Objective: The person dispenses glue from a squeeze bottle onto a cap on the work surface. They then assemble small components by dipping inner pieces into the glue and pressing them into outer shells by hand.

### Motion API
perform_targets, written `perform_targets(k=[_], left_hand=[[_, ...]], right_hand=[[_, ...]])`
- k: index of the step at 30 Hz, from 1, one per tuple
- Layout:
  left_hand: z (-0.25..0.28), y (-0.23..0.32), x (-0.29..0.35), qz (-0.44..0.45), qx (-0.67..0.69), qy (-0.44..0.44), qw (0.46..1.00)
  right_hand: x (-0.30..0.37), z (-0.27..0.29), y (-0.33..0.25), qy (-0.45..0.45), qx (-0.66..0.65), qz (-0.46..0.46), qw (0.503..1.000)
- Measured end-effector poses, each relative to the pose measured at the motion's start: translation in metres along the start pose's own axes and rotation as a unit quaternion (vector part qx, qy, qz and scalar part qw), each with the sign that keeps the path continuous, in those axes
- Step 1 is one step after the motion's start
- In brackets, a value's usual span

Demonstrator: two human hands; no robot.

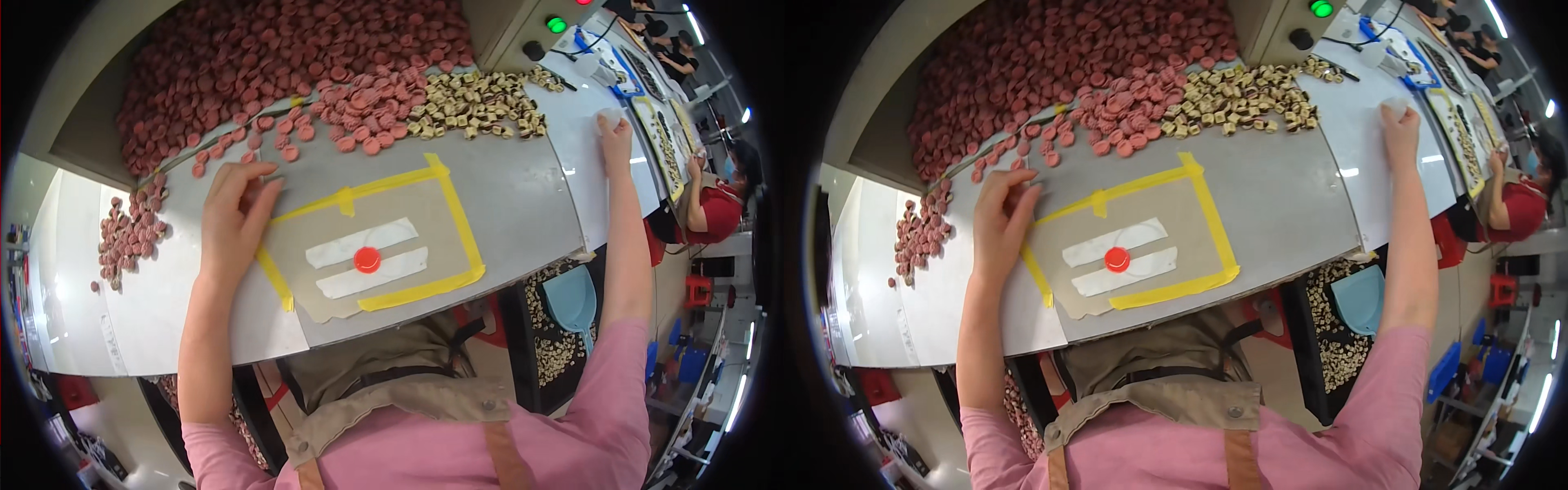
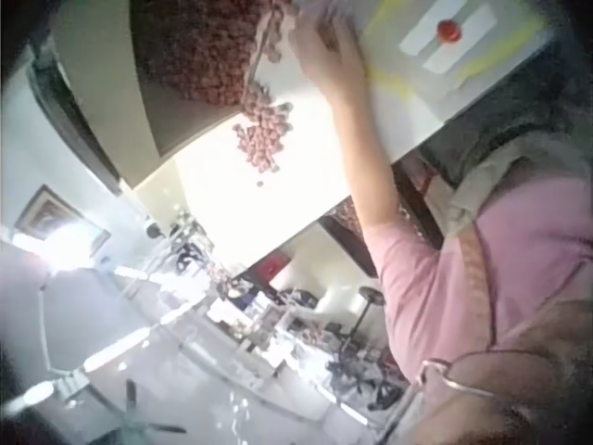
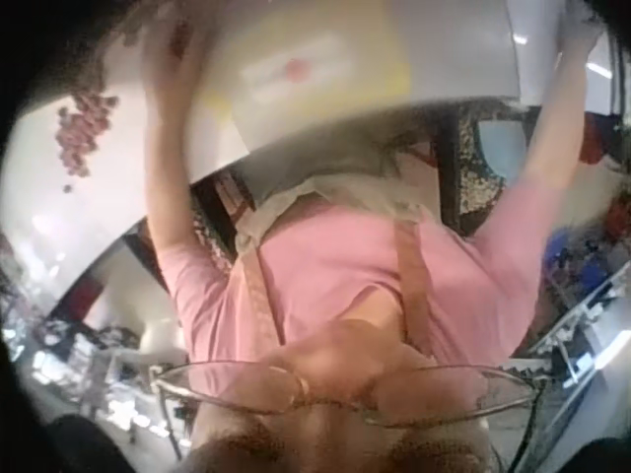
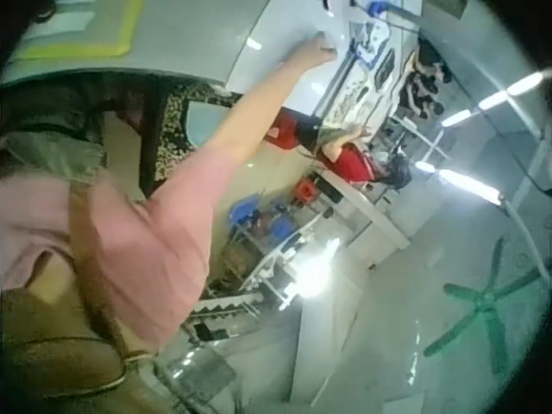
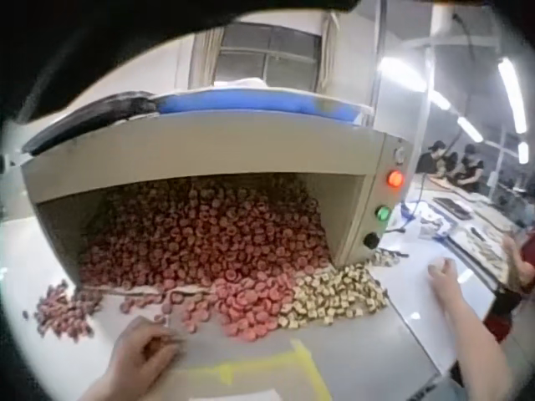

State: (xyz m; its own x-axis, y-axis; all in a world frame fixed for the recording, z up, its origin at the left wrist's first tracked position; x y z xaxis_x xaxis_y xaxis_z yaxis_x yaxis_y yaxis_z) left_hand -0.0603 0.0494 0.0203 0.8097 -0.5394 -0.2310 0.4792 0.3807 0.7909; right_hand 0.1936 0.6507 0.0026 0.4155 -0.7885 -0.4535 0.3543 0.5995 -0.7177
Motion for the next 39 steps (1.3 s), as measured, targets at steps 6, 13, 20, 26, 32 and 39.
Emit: perform_targets(k=[6, 13, 20, 26, 32, 39], left_hand=[[-0.007, 0.004, 0.009, -0.102, -0.097, -0.023, 0.990], [-0.001, 0.001, 0.004, -0.009, -0.085, 0.006, 0.996], [0.010, -0.009, 0.007, -0.041, -0.090, -0.005, 0.995], [0.014, -0.002, 0.007, -0.056, -0.046, 0.003, 0.997], [-0.007, 0.002, -0.005, -0.113, -0.100, -0.041, 0.988], [0.021, -0.012, 0.007, 0.030, 0.035, -0.045, 0.998]], right_hand=[[0.055, 0.013, -0.051, 0.092, 0.058, 0.034, 0.994], [0.166, -0.080, -0.204, -0.271, -0.077, 0.078, 0.956], [0.217, -0.153, -0.298, -0.305, 0.011, 0.324, 0.895], [0.233, -0.162, -0.305, -0.283, 0.051, 0.406, 0.867], [0.247, -0.137, -0.293, -0.387, -0.034, 0.202, 0.899], [0.249, -0.121, -0.265, -0.368, -0.095, 0.078, 0.922]])
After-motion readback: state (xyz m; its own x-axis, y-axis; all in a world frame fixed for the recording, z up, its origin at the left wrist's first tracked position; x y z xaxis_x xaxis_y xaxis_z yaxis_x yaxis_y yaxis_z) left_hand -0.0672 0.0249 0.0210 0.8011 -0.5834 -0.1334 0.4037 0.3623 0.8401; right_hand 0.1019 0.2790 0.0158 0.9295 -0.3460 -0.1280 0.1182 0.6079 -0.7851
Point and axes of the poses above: each hand's wrist, its own x-axis away from the middle knuckle, its own z-axis out of the back of the hand, y = z × x, the point moved 8 cm from there along -x, towards the middle knuckle, and after that the axes turned 3 degrees about z, right-handed, at the moved point
